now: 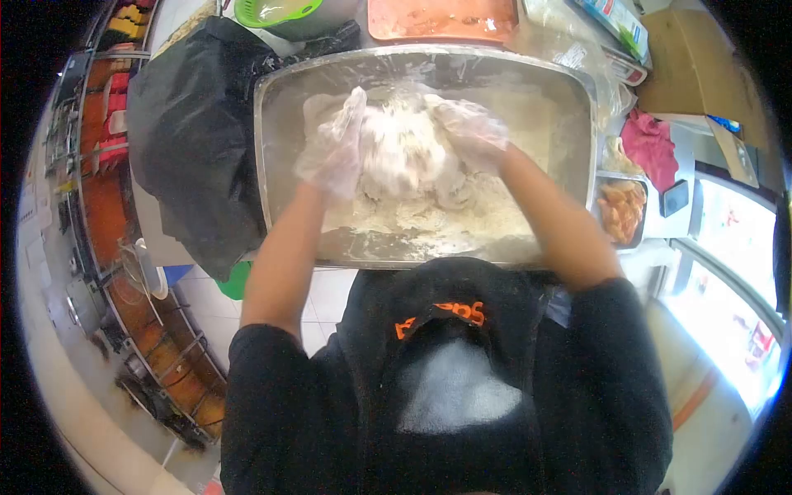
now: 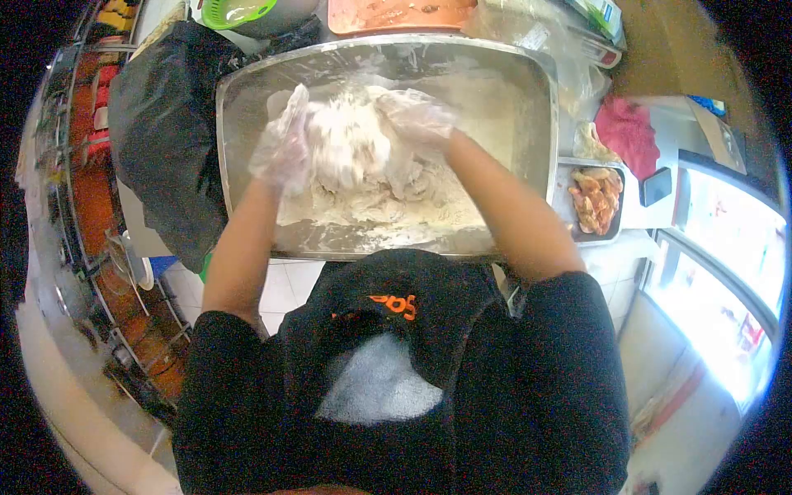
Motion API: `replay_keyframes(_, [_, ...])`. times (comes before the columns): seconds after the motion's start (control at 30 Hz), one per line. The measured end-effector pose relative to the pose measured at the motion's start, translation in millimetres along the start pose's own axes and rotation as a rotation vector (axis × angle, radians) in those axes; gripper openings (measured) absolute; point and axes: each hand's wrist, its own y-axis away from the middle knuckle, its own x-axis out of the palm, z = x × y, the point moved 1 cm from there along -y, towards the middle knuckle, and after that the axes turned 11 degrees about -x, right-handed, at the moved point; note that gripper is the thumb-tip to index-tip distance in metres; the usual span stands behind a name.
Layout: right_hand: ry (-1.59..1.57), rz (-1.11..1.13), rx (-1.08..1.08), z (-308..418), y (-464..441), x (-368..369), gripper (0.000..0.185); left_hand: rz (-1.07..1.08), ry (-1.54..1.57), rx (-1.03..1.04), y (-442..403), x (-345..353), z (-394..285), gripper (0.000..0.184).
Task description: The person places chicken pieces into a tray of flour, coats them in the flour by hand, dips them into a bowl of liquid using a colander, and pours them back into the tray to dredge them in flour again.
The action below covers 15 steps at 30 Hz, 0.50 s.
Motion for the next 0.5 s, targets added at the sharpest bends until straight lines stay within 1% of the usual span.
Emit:
replay_keyframes(0.03, [-0.003,0.007,0.006,-11.9,4.0,-7.4,0.051,0.009,0.004,-0.003,1.2,-6.5,5.0,0.037])
replay_keyframes(0.07, [-0.112,0.069,-0.074,-24.8,3.8,-18.1,0.051,0.284,0.439,-0.207,-1.6,-15.1,6.7,0.043])
replay_keyframes(0.1, [-0.163,0.095,-0.114,-52.3,-1.8,-18.5,0.051,0.555,0.874,-0.408,-2.2,-20.2,12.3,0.049])
replay_keyframes(0.13, [-0.215,0.123,-0.152,-78.6,-7.4,-19.5,0.051,0.228,0.202,0.172,10.8,35.2,77.2,0.059])
replay_keyframes(0.17, [-0.285,-0.013,0.047,-131.5,-17.5,7.1,0.051,0.226,0.204,0.177,4.9,26.1,72.3,0.059])
replay_keyframes(0.2, [-0.317,-0.082,0.145,-145.7,-20.2,16.0,0.051,0.596,0.067,-0.102,-4.4,10.5,65.5,0.061])
replay_keyframes(0.23, [-0.353,-0.157,0.240,-159.3,-22.7,24.5,0.051,0.776,0.007,-0.248,-3.6,5.1,58.2,0.062])
replay_keyframes(0.27, [-0.262,0.019,0.230,-153.1,-22.7,29.8,0.051,0.953,-0.082,-0.385,-2.5,-0.8,50.8,0.063])
replay_keyframes(0.3, [-0.171,0.197,0.224,-146.6,-18.9,38.3,0.052,1.036,-0.151,-0.271,6.0,0.4,38.4,0.066])
replay_keyframes(0.33, [-0.080,0.380,0.217,-136.5,-11.4,47.7,0.052,1.080,-0.186,-0.215,20.0,0.2,32.8,0.068])
replay_keyframes(0.37, [-0.327,0.402,0.298,-119.8,4.0,53.1,0.053,1.123,-0.218,-0.156,34.0,-0.1,27.1,0.069])
replay_keyframes(0.4, [-0.563,0.414,0.399,-102.2,19.4,57.8,0.053,1.045,-0.115,0.049,47.2,1.2,23.6,0.078])
replay_keyframes(0.47, [-1.136,0.224,0.576,-40.1,48.6,45.8,0.053,0.958,-0.014,0.259,53.6,19.9,16.2,0.088])
replay_keyframes(0.5, [-1.163,0.198,0.555,-1.9,47.7,28.4,0.052,0.947,-0.022,0.196,53.2,36.5,2.8,0.085])
